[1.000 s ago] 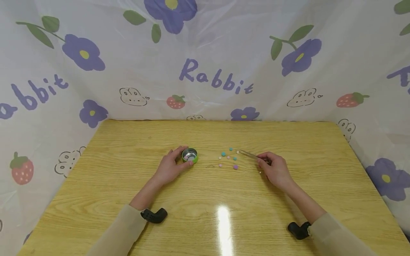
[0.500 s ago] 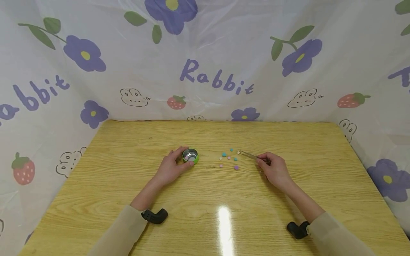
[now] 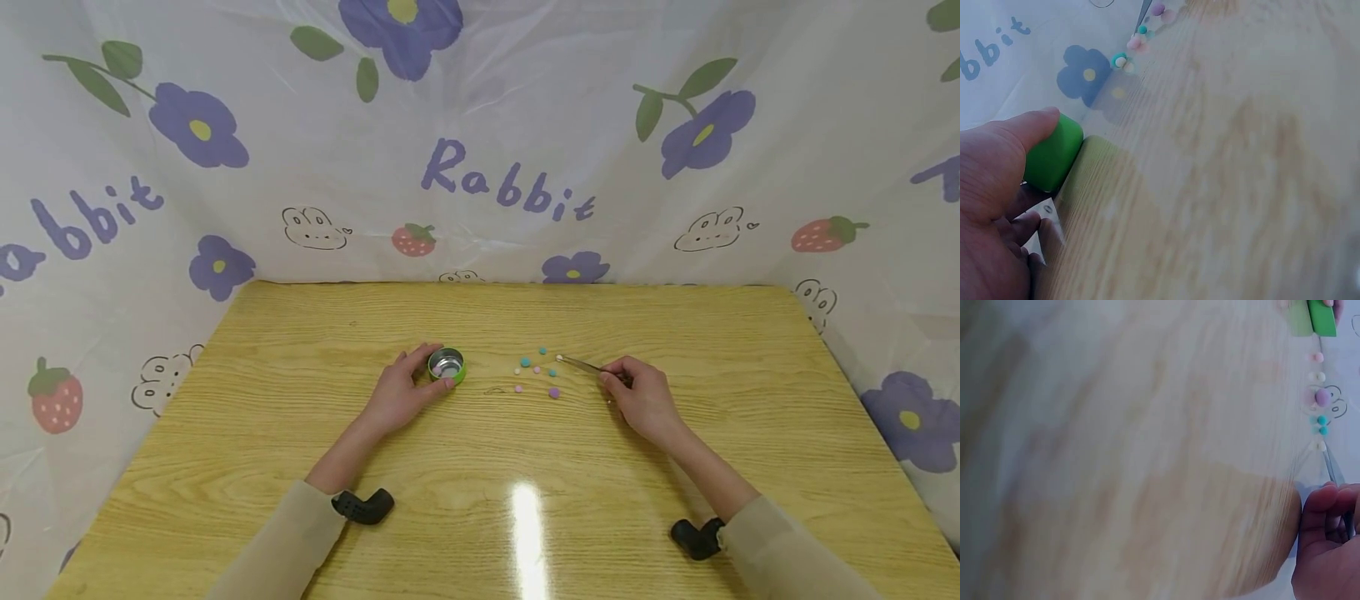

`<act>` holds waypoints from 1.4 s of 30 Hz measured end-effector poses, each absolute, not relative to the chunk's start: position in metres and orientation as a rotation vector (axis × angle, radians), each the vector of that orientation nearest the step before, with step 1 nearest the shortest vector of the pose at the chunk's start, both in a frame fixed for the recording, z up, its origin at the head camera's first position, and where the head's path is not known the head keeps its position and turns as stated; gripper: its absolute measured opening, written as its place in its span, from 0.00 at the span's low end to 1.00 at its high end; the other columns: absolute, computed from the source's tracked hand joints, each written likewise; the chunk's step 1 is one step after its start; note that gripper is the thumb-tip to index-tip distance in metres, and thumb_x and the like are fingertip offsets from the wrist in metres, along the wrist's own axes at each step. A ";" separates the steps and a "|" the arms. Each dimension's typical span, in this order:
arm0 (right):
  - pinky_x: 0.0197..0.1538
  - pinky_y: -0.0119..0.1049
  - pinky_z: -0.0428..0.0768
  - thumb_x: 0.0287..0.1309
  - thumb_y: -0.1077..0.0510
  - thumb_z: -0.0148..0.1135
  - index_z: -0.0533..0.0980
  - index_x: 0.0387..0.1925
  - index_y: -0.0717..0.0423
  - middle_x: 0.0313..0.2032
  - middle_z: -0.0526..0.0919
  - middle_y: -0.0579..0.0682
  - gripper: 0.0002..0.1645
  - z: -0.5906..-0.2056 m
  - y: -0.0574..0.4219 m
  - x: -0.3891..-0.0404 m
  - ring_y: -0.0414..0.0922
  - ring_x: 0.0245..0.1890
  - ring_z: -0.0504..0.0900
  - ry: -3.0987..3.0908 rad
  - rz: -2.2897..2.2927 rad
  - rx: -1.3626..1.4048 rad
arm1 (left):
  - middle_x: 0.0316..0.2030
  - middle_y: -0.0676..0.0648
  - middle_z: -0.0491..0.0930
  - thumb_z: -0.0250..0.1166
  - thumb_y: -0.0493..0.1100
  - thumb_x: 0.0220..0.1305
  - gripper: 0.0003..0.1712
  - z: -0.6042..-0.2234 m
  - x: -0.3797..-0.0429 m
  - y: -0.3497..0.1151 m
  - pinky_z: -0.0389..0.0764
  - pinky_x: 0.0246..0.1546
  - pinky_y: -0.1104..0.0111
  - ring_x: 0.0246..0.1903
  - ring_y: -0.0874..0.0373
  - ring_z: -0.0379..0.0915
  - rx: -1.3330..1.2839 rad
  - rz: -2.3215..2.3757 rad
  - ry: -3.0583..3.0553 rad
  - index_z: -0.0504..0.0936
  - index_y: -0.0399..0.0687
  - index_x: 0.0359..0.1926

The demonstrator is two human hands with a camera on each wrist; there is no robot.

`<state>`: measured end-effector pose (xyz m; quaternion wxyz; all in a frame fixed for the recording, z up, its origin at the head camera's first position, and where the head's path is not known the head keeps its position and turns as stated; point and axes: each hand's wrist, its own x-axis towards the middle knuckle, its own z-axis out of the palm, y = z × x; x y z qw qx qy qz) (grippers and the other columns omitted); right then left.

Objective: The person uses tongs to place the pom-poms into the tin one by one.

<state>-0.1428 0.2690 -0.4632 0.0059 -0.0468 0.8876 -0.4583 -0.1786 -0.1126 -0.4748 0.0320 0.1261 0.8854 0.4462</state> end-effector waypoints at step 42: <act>0.17 0.34 0.70 0.74 0.64 0.59 0.79 0.44 0.70 0.30 0.81 0.61 0.09 -0.441 0.230 -0.147 0.41 0.14 0.70 2.711 -1.558 -0.294 | 0.71 0.34 0.67 0.73 0.50 0.65 0.36 -0.475 -0.178 -0.112 0.48 0.73 0.37 0.74 0.28 0.47 0.370 1.367 2.732 0.74 0.46 0.71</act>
